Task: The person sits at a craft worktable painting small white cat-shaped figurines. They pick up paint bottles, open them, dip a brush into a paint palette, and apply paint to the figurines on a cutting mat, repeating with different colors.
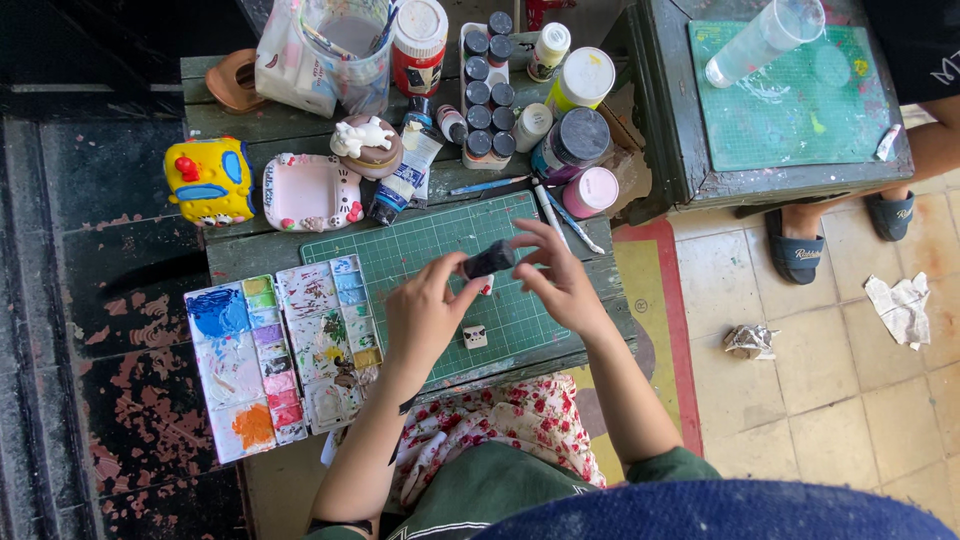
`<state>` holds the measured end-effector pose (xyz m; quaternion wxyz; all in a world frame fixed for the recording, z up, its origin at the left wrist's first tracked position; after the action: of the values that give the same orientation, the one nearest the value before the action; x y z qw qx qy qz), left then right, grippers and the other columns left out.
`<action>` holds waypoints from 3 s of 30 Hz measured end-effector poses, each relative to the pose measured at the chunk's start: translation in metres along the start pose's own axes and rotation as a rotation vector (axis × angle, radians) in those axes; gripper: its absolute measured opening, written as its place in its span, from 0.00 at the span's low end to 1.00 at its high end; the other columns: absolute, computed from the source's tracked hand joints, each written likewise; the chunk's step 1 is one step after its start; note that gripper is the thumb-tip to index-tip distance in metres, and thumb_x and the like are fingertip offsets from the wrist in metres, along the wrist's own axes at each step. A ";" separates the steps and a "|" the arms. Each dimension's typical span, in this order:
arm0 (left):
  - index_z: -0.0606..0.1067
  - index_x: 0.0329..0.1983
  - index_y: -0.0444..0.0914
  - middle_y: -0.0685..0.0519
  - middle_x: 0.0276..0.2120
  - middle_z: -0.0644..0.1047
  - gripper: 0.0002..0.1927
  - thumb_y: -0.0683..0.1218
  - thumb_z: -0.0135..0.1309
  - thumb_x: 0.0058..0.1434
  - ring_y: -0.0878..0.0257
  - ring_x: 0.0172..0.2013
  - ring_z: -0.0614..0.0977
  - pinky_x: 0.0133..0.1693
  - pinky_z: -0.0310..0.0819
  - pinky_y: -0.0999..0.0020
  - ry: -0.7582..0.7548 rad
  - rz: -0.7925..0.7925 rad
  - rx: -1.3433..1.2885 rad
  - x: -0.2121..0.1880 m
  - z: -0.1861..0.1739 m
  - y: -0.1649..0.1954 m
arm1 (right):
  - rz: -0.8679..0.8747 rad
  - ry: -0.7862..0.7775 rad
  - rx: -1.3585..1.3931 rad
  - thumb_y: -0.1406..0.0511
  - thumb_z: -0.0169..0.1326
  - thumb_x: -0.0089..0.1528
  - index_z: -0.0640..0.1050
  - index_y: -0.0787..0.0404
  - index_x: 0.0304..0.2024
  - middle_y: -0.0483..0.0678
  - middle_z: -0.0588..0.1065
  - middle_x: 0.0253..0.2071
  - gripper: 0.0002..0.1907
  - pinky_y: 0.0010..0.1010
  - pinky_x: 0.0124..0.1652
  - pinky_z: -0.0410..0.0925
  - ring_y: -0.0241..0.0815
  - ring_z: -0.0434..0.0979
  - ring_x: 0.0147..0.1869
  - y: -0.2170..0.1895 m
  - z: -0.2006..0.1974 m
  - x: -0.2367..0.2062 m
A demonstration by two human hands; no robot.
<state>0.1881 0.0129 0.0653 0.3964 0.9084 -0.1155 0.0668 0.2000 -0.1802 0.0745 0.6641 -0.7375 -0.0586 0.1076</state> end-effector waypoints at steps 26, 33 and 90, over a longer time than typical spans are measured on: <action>0.73 0.58 0.37 0.48 0.53 0.78 0.22 0.46 0.62 0.62 0.64 0.31 0.82 0.40 0.77 0.64 0.318 -0.212 -0.071 -0.066 -0.109 -0.056 | -0.188 0.179 -0.964 0.65 0.72 0.52 0.78 0.62 0.46 0.57 0.80 0.42 0.23 0.43 0.45 0.73 0.57 0.81 0.45 -0.017 -0.061 0.285; 0.73 0.58 0.38 0.48 0.54 0.79 0.21 0.48 0.61 0.63 0.65 0.31 0.83 0.34 0.78 0.67 0.314 -0.214 -0.028 -0.065 -0.097 -0.062 | -0.155 0.182 -1.260 0.72 0.69 0.47 0.82 0.58 0.46 0.57 0.81 0.39 0.23 0.45 0.44 0.73 0.58 0.82 0.44 -0.016 -0.050 0.289; 0.69 0.57 0.38 0.44 0.44 0.80 0.17 0.49 0.55 0.70 0.48 0.43 0.83 0.44 0.76 0.56 0.059 0.134 -0.243 -0.058 -0.017 -0.008 | 0.306 -0.467 -0.015 0.55 0.39 0.76 0.68 0.58 0.57 0.49 0.69 0.29 0.17 0.28 0.33 0.65 0.34 0.69 0.32 0.031 0.080 -0.006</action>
<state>0.1339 0.0393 0.0591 0.5013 0.8415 -0.1714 0.1056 0.1740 -0.1076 0.0365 0.6032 -0.6978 -0.0988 0.3736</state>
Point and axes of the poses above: each hand's wrist, its own x-axis towards the middle knuckle, its own z-axis out of the palm, y = z × x, the point moved 7 cm from there along x, towards the middle knuckle
